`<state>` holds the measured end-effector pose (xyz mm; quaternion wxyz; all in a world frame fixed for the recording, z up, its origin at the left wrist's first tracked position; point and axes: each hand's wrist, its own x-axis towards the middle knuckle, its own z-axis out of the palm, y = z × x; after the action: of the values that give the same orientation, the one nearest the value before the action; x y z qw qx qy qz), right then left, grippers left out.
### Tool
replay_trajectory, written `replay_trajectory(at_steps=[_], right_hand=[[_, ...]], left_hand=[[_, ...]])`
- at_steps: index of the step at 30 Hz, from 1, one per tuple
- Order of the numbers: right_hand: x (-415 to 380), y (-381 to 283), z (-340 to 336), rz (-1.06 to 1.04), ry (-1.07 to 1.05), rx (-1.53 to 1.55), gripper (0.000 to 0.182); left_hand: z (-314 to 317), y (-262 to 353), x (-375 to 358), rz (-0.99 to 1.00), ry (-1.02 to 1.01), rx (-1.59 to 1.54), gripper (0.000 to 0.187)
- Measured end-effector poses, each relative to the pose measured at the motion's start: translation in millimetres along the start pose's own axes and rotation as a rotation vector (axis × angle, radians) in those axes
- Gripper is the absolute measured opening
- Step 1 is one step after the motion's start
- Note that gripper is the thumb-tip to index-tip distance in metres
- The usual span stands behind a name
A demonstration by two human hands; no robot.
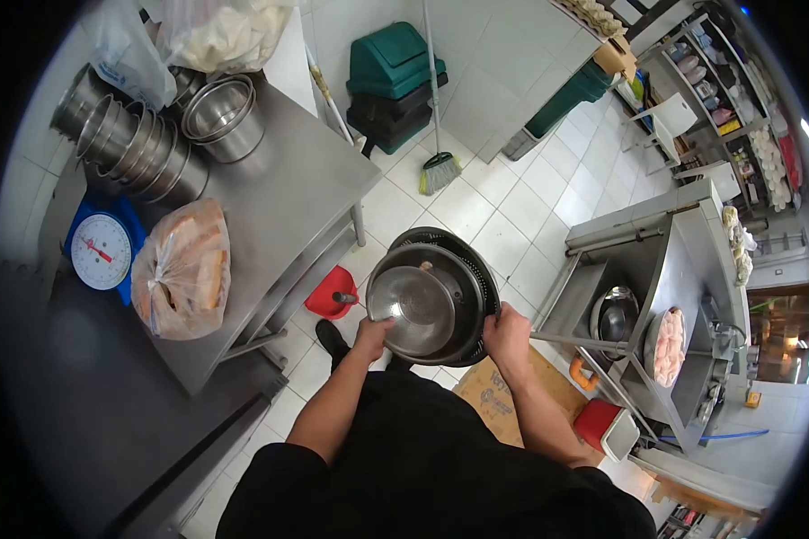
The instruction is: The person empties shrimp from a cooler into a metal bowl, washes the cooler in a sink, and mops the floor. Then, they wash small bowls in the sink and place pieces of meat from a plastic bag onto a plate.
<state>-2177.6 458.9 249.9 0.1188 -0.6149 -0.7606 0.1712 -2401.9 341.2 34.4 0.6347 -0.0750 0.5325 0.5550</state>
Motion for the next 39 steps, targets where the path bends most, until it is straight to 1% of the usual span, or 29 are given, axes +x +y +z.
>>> replay_trajectory(at_steps=[2,3,4,6,7,8,9,11,12,13,14,15,16,17,18,19,20,21,22,24,25,26,28,31,32,34,37,38,39], right_hand=[[-3,15,-4,0.038,0.028,-0.009,0.011],[-5,19,-2,0.077,0.049,-0.027,0.012],[-8,28,0,0.068,0.039,-0.012,0.012],[-20,53,2,0.139,0.104,-0.053,0.013],[-26,64,-1,0.171,0.082,-0.014,0.014],[-33,74,-4,0.207,0.061,0.020,0.017],[-41,86,-6,0.209,0.062,0.025,0.017],[-62,110,7,0.289,0.131,0.214,0.020],[-74,118,13,0.309,0.135,0.207,0.020],[-86,127,19,0.466,0.065,0.324,0.021],[-101,137,28,0.627,0.000,0.439,0.022],[-119,150,44,0.636,0.054,0.613,0.023],[-135,148,43,0.677,0.081,0.592,0.023],[-146,140,45,0.752,0.080,0.731,0.025],[-153,131,48,0.818,0.083,0.876,0.027],[-161,123,48,0.849,0.114,0.861,0.027],[-167,114,46,0.875,0.075,0.890,0.029],[-172,105,41,0.899,0.032,0.918,0.031],[-176,95,37,0.924,0.052,0.902,0.031],[-185,81,31,0.978,0.058,0.955,0.031],[-192,85,33,0.976,0.045,0.988,0.030],[-196,85,31,0.990,0.061,0.985,0.030],[-205,84,28,1.062,0.056,1.010,0.030],[-225,90,25,1.082,0.146,1.070,0.025],[-235,94,21,1.107,0.229,1.078,0.025],[-253,110,13,1.151,0.228,1.083,0.025],[-284,136,7,1.215,0.306,1.144,0.025],[-296,146,2,1.225,0.361,1.168,0.025],[-307,158,-3,1.286,0.382,1.203,0.025]], left_hand=[[-19,-14,20,0.013,-0.060,0.101,0.030],[-27,-11,18,0.019,0.010,0.150,0.028],[-35,-2,9,0.027,0.028,0.152,0.028],[-51,28,-20,0.006,0.122,0.281,0.035],[-64,43,-32,-0.021,0.184,0.246,0.042],[-94,48,-26,-0.037,0.221,0.195,0.041],[-121,55,-21,-0.050,0.252,0.084,0.032],[-162,77,-22,0.017,0.344,-0.072,0.021],[-197,85,-9,0.086,0.320,-0.107,0.018],[-225,89,6,0.149,0.293,-0.144,0.015],[-227,102,8,0.153,0.216,-0.254,0.015],[-221,114,8,0.226,0.293,-0.332,0.018],[-217,125,13,0.302,0.293,-0.391,0.022],[-221,131,18,0.402,0.284,-0.379,0.029],[-224,129,39,0.509,0.338,-0.395,0.032],[-222,134,45,0.538,0.376,-0.439,0.036],[-221,140,50,0.569,0.417,-0.484,0.041],[-217,146,56,0.607,0.332,-0.603,0.045],[-221,149,64,0.642,0.253,-0.726,0.049],[-259,143,104,0.844,0.315,-0.166,0.053],[-254,153,112,0.842,0.327,-0.170,0.053],[-249,163,116,0.791,0.296,-0.293,0.054],[-244,176,118,0.709,0.233,-0.404,0.055],[-248,180,123,0.596,0.109,-0.432,0.057],[-246,180,116,0.554,0.080,-0.438,0.058],[-226,174,107,0.465,0.052,-0.446,0.059],[-192,146,91,0.314,0.116,-0.424,0.061],[-166,127,83,0.228,0.211,-0.283,0.058],[-143,107,72,0.153,0.306,-0.138,0.055]])
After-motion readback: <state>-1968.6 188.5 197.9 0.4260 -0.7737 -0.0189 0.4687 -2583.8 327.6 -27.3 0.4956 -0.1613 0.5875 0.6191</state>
